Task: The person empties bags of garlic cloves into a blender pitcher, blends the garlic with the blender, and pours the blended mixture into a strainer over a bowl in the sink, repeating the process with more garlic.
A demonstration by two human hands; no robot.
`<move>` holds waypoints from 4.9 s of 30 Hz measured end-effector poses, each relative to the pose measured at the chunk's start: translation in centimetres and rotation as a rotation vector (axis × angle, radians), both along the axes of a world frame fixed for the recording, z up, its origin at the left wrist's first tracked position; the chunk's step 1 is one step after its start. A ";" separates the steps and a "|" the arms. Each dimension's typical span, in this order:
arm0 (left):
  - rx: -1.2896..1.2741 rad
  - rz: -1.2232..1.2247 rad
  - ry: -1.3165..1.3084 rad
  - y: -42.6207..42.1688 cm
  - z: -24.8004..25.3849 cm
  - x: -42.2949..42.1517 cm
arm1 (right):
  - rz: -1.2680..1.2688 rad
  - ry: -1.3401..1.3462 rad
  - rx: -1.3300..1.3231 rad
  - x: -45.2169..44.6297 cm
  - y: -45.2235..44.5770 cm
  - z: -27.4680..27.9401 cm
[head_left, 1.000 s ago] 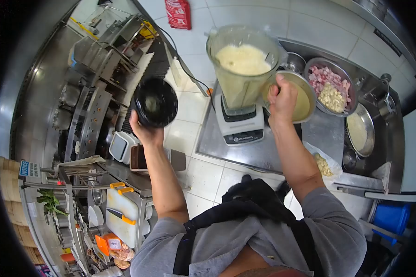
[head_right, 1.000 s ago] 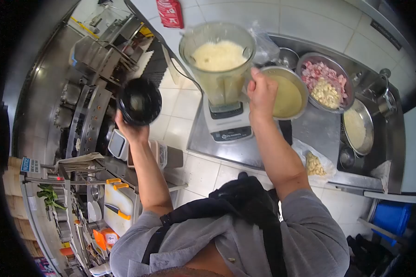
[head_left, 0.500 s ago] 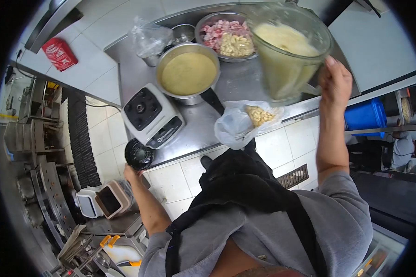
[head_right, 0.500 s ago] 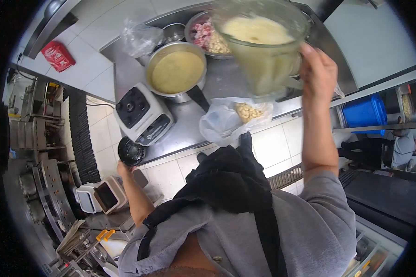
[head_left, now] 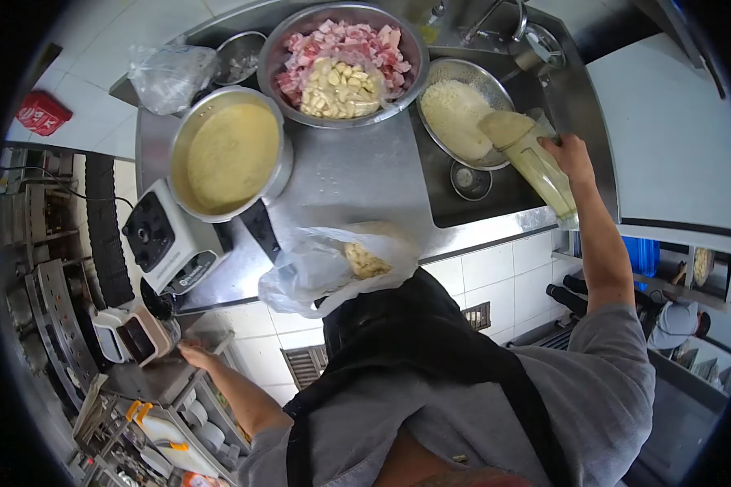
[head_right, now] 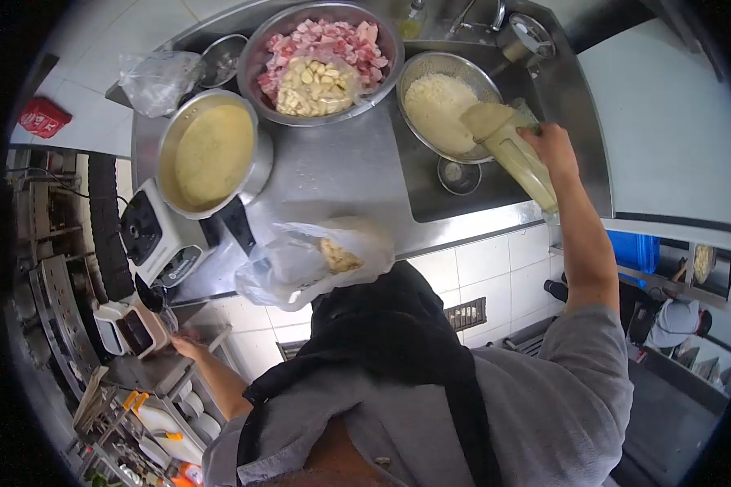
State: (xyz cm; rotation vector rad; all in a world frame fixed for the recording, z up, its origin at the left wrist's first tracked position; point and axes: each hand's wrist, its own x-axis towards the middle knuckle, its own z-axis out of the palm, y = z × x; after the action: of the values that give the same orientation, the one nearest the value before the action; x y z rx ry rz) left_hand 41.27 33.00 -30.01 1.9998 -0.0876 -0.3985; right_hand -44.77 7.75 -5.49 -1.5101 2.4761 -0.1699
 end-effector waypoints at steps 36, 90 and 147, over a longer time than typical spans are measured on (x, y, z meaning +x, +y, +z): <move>-0.360 -1.852 -1.101 -56.3 5.7 -81.2 | 0.166 -0.278 -0.128 -13.8 -5.8 -4.7; -0.074 -1.471 -0.551 -40.7 16.5 -70.1 | -0.072 -1.067 -0.297 -9.3 -10.9 -8.6; 0.352 -1.538 0.620 -41.0 14.1 -69.6 | -0.034 -0.982 -0.399 -10.9 -13.0 -11.9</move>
State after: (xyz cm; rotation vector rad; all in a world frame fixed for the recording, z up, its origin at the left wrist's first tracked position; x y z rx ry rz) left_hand -28.33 -7.99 -15.92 1.6536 -1.2412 -2.0552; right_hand -55.65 -5.26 -17.40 -1.0808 1.7015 -1.1511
